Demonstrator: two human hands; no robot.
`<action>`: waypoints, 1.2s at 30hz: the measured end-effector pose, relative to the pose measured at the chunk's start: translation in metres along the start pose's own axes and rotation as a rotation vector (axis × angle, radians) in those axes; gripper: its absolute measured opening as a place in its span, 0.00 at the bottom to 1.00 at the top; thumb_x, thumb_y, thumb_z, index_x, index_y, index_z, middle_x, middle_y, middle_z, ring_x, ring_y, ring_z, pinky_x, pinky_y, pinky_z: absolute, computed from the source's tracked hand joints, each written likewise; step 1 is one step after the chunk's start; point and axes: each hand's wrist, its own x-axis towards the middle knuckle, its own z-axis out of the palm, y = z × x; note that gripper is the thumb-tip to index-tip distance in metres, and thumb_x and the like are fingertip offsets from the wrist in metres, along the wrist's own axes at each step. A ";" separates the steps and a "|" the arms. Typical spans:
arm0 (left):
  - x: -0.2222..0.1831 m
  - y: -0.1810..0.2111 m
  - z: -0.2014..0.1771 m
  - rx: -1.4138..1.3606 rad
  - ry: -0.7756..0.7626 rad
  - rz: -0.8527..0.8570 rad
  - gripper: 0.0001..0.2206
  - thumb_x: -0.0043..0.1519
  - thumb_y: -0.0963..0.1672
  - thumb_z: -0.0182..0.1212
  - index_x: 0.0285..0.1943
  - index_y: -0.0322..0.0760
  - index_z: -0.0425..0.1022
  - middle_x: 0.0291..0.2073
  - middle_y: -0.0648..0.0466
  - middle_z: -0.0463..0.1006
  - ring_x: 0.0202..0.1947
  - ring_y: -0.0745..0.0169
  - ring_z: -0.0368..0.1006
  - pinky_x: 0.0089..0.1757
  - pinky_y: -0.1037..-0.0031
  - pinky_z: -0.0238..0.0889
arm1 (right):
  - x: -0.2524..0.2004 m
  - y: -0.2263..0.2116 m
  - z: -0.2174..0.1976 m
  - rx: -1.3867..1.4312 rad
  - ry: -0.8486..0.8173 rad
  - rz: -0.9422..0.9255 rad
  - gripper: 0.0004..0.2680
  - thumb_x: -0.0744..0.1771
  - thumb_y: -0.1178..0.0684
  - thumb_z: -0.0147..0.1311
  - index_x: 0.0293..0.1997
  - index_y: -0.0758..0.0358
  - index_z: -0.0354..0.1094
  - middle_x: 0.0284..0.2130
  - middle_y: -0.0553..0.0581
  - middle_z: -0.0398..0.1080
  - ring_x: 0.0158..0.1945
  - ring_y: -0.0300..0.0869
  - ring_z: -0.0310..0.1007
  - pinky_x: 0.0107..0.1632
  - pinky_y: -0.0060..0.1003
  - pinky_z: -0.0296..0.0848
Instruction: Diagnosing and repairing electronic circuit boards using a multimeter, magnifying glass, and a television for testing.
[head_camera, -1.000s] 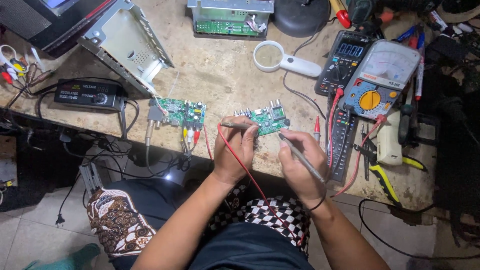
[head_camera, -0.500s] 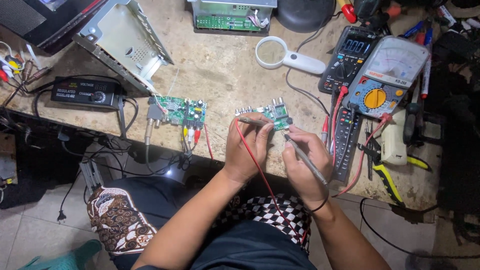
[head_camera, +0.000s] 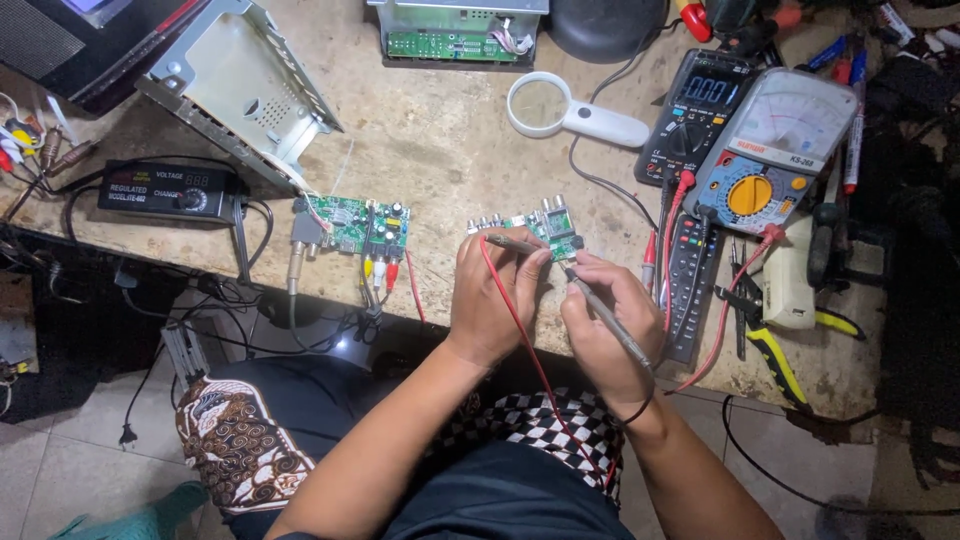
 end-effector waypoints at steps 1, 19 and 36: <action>0.000 0.000 0.000 0.004 0.001 0.003 0.09 0.70 0.46 0.54 0.40 0.38 0.74 0.37 0.53 0.80 0.46 0.44 0.76 0.50 0.55 0.66 | 0.000 0.000 0.000 -0.008 0.002 -0.004 0.04 0.62 0.64 0.60 0.36 0.66 0.74 0.41 0.65 0.79 0.47 0.55 0.81 0.46 0.42 0.80; 0.002 0.001 -0.001 0.026 0.003 0.046 0.08 0.69 0.46 0.56 0.40 0.39 0.73 0.36 0.54 0.80 0.44 0.46 0.76 0.47 0.56 0.67 | 0.000 0.001 0.001 -0.006 0.032 0.013 0.04 0.61 0.62 0.62 0.36 0.63 0.75 0.41 0.62 0.80 0.48 0.53 0.81 0.47 0.41 0.79; 0.002 0.002 0.001 0.030 0.040 0.070 0.07 0.69 0.45 0.58 0.40 0.39 0.73 0.35 0.53 0.80 0.42 0.45 0.76 0.45 0.58 0.67 | -0.001 0.001 0.001 -0.017 0.049 0.005 0.04 0.62 0.61 0.61 0.35 0.61 0.75 0.39 0.60 0.80 0.46 0.52 0.82 0.46 0.40 0.79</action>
